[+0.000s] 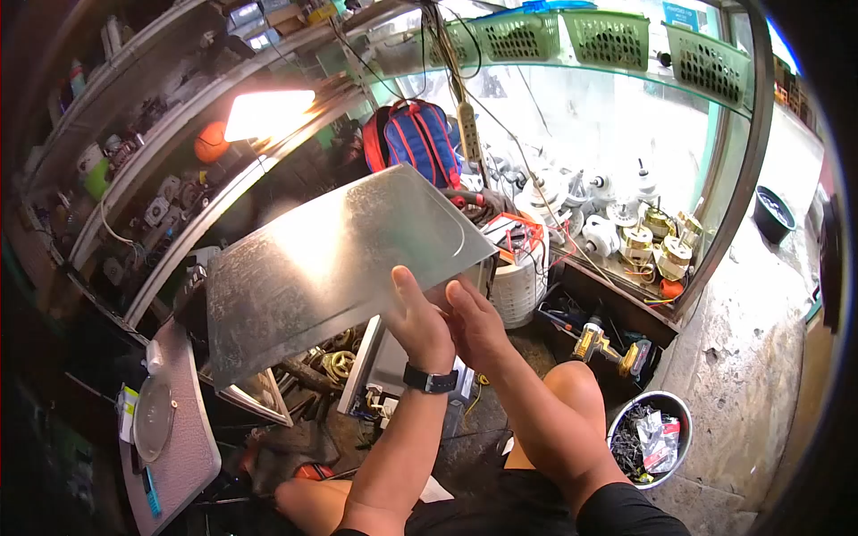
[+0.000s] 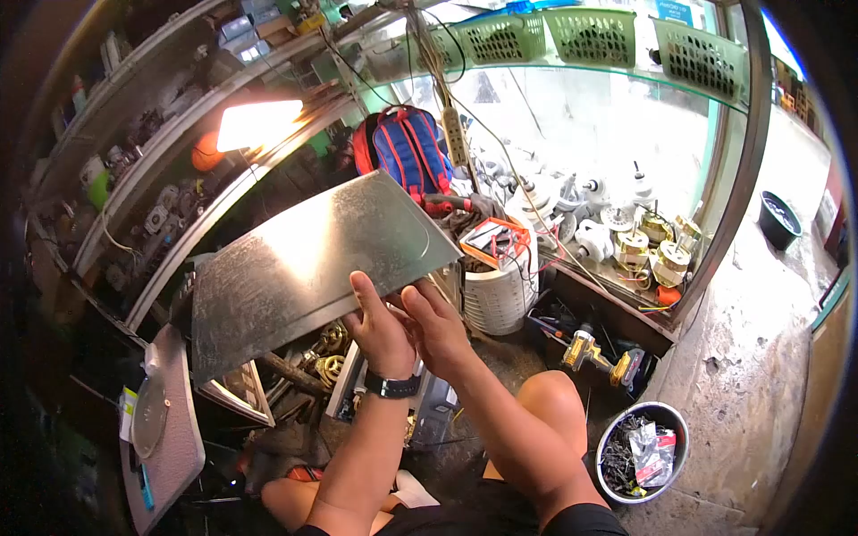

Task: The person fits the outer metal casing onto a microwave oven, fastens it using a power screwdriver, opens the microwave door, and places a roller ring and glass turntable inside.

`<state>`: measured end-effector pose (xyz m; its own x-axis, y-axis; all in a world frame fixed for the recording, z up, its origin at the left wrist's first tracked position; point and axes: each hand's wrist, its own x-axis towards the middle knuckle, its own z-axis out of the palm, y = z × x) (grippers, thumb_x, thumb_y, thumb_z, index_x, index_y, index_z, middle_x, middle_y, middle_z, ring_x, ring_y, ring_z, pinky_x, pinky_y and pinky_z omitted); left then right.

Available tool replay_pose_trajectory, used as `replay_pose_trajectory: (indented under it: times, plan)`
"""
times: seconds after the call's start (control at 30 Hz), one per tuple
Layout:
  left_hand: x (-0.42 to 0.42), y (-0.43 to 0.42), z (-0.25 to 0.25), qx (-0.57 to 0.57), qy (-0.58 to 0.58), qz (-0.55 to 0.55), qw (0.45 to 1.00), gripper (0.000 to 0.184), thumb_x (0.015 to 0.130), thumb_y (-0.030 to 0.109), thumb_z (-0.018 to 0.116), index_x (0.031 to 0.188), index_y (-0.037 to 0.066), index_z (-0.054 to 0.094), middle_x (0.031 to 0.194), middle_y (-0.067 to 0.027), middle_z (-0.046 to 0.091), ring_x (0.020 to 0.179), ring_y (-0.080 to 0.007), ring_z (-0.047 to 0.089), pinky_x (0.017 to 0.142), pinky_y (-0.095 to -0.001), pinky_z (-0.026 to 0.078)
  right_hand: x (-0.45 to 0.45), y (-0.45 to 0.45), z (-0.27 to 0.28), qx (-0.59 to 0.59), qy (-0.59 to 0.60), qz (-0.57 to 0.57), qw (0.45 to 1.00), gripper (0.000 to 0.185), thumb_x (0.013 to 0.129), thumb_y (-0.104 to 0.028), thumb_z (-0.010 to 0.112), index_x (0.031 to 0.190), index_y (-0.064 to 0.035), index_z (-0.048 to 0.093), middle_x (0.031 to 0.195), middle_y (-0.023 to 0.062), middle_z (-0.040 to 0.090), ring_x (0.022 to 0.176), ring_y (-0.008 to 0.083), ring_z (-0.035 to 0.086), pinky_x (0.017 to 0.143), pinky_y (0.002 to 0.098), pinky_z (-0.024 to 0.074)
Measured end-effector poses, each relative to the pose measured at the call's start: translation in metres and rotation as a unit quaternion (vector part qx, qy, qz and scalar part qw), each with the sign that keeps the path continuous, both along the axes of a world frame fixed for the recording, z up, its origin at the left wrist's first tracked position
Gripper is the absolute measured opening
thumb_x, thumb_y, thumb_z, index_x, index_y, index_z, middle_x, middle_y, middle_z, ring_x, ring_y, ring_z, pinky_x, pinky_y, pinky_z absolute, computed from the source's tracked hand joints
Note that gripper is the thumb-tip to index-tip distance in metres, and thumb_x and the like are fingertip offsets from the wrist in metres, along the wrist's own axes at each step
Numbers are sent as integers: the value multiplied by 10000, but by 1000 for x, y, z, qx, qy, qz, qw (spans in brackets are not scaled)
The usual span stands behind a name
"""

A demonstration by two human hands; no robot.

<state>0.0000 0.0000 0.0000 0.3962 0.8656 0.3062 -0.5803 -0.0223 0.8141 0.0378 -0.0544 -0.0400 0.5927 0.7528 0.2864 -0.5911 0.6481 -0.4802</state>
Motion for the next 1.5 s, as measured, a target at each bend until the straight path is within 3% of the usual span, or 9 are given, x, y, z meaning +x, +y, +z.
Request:
replay_pose_trajectory:
  times: [0.27, 0.47, 0.63, 0.73, 0.8, 0.87, 0.97, 1.17, 1.5]
  plan:
    - [-1, 5, -60, -52, 30, 9, 998, 539, 1037, 408, 604, 1385, 10, 500, 1314, -99, 598, 1165, -195, 589, 980, -336, 486, 3, 29, -23, -167, 48, -106, 979, 345, 985, -283, 695, 1170, -12, 587, 1004, 37, 630, 834, 87, 581, 719, 285, 497]
    - [-14, 39, -82, -77, 33, 14, 996, 388, 1039, 313, 623, 1267, -1, 603, 1190, -74, 651, 1026, -173, 632, 923, -326, 511, 2, 24, -37, -206, -134, -59, 968, 567, 1007, -400, 652, 1336, 44, 522, 1203, 121, 632, 1097, 180, 604, 989, 330, 483]
    - [-42, 55, -68, -147, -42, -41, 987, 215, 1011, 186, 634, 1119, 1, 663, 1110, -48, 661, 1039, -168, 615, 951, -363, 490, 5, -77, 19, -288, -699, 207, 621, 842, 965, -510, 650, 1552, -8, 314, 1343, 295, 595, 1215, 403, 615, 1012, 413, 494]
    - [-83, 68, -61, -162, -35, -70, 984, 138, 960, 132, 637, 1060, 47, 678, 1054, -22, 659, 1011, -163, 610, 954, -364, 483, 35, -126, 29, -72, -552, 274, 784, 734, 960, -387, 707, 1491, 46, 443, 1317, 239, 654, 1163, 294, 683, 965, 403, 532]
    - [-112, 76, -61, -171, 1, -96, 981, 122, 945, 141, 638, 1019, 51, 673, 1013, -28, 658, 945, -166, 618, 931, -363, 493, 52, -144, 7, -35, -418, 40, 907, 611, 937, -401, 732, 1316, 62, 607, 1047, 203, 742, 995, 268, 725, 916, 366, 547]
    - [-137, 82, -66, -172, 23, -111, 978, 196, 919, 146, 623, 1058, 9, 645, 990, -76, 677, 890, -200, 655, 880, -364, 532, 48, -134, 9, -336, -350, -257, 836, 788, 923, -589, 678, 1344, 67, 570, 1173, 161, 684, 1137, 220, 635, 993, 332, 481]
    - [-170, 102, -73, -138, 96, -166, 972, 316, 884, 139, 606, 1147, -36, 614, 963, -109, 688, 880, -227, 678, 820, -373, 565, 59, -107, -22, -361, -385, -293, 797, 857, 925, -624, 657, 1412, 65, 510, 1345, 179, 598, 1268, 232, 549, 1076, 345, 415]
    - [-204, 154, -64, -116, 192, -312, 923, 412, 820, 109, 627, 1198, -53, 603, 1044, -113, 682, 891, -191, 668, 791, -327, 554, 26, -83, -24, -276, -172, 42, 945, 811, 976, -269, 710, 1588, -23, 239, 1369, 169, 585, 1161, 200, 609, 1010, 322, 473]
    - [-220, 259, -62, -10, 311, -444, 840, 457, 1058, 308, 522, 1360, -34, 546, 1232, -118, 656, 1075, -199, 641, 970, -349, 499, -44, -20, -67, -207, 76, -5, 975, 589, 948, -39, 660, 1479, -122, 418, 1294, 86, 583, 1149, 220, 594, 1009, 416, 507]
